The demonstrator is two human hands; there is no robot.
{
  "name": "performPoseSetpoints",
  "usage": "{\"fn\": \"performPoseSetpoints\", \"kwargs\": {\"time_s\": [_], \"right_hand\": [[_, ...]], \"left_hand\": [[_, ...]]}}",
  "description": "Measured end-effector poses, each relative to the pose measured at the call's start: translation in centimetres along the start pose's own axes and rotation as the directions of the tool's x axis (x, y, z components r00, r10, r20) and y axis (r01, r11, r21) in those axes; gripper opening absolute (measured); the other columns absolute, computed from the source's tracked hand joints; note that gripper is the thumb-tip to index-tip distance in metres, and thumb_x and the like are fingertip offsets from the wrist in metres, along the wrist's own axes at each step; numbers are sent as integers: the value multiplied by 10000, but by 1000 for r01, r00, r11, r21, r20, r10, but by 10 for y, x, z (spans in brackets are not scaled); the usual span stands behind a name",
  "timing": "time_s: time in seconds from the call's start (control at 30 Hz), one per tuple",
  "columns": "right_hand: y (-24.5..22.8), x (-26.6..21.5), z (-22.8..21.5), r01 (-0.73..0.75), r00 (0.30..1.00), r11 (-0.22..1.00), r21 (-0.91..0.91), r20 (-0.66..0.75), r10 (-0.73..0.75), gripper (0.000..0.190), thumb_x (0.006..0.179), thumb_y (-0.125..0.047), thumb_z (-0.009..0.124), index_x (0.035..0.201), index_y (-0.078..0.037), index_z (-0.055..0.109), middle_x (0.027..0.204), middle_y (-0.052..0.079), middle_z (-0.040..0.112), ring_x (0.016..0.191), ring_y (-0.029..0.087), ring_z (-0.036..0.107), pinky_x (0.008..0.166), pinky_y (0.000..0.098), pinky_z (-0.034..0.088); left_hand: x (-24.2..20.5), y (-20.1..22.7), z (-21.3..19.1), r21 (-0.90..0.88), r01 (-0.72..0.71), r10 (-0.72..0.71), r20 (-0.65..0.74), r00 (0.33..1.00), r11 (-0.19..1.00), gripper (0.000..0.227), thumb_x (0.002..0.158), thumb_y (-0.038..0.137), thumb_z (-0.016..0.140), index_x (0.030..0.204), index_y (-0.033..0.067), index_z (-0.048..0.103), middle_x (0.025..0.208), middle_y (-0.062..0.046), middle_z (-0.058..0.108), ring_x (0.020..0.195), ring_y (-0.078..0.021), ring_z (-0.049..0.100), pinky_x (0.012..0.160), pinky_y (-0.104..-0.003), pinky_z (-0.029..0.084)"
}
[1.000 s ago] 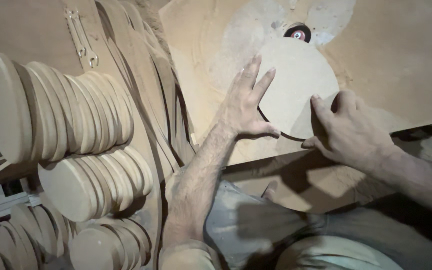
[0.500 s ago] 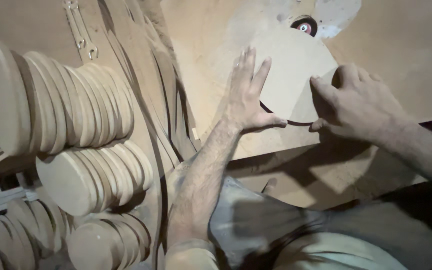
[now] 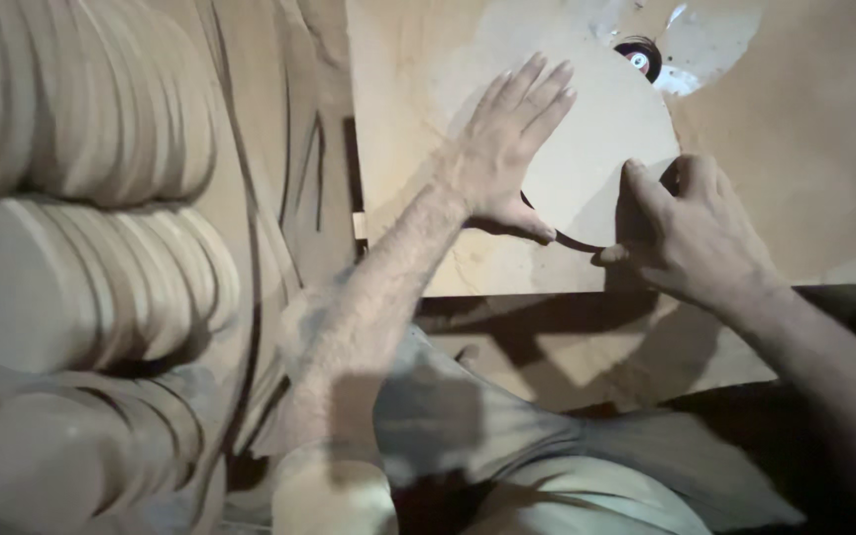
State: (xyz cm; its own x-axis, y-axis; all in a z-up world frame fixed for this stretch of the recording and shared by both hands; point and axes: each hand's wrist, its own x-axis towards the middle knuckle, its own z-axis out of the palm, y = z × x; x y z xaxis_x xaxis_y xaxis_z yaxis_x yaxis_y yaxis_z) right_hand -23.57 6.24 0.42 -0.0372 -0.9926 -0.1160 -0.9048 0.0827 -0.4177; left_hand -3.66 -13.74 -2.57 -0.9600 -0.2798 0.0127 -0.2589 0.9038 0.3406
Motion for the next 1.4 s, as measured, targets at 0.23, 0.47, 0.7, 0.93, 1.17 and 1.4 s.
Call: {"fn": "performPoseSetpoints", "kwargs": {"time_s": [0.23,0.47,0.7,0.93,1.17,1.4], "right_hand": [[-6,6,-12,-7,999,999,31,34,6,956,685,-406,887,1496,-72,508,1223,309,516,1121,454,530,948,522,495],[-7,11,-22,-55,995,995,86,83,48,953,664,-278,885,1510,-79,494,1386,351,454,1256,496,485,1013,534,493],[-34,21,7,52,995,998,33,-91,-49,638,919,-87,667,1514,10,460,1576,366,370,1429,544,358,1180,602,356],[-35,76,72,6,914,998,66,-406,21,452,984,4,576,1431,60,536,1533,350,414,1423,545,395,1228,570,327],[-29,95,72,57,880,984,167,-474,30,432,955,28,591,1386,64,591,1517,309,489,1414,503,428,1225,539,343],[-27,105,59,204,878,963,174,-467,-102,352,987,1,632,1336,37,639,1465,232,562,1383,462,477,1196,505,388]], "left_hand": [[-3,-2,12,-75,-4,-2,-81,997,997,1501,529,783,922,1599,-27,249,1679,-218,137,1568,-420,90,1300,-595,98],[-5,9,9,-63,106,-108,-41,993,992,1490,518,768,896,1584,-62,268,1680,-227,137,1567,-415,87,1300,-568,91],[-11,13,4,-89,93,-103,-121,987,992,1434,533,710,899,1573,-62,284,1672,-223,167,1565,-404,101,1297,-556,87],[-9,18,0,-53,162,-167,-136,976,985,1097,648,365,807,1547,-39,324,1656,-218,194,1561,-379,128,1289,-529,87],[-10,30,9,-64,302,-308,-130,942,951,1056,684,286,752,1576,-12,272,1668,-218,175,1571,-388,119,1300,-513,88],[-7,52,14,-183,436,-470,-245,848,881,1183,629,357,837,1573,-13,226,1654,-235,147,1562,-456,86,1283,-617,75]]}}
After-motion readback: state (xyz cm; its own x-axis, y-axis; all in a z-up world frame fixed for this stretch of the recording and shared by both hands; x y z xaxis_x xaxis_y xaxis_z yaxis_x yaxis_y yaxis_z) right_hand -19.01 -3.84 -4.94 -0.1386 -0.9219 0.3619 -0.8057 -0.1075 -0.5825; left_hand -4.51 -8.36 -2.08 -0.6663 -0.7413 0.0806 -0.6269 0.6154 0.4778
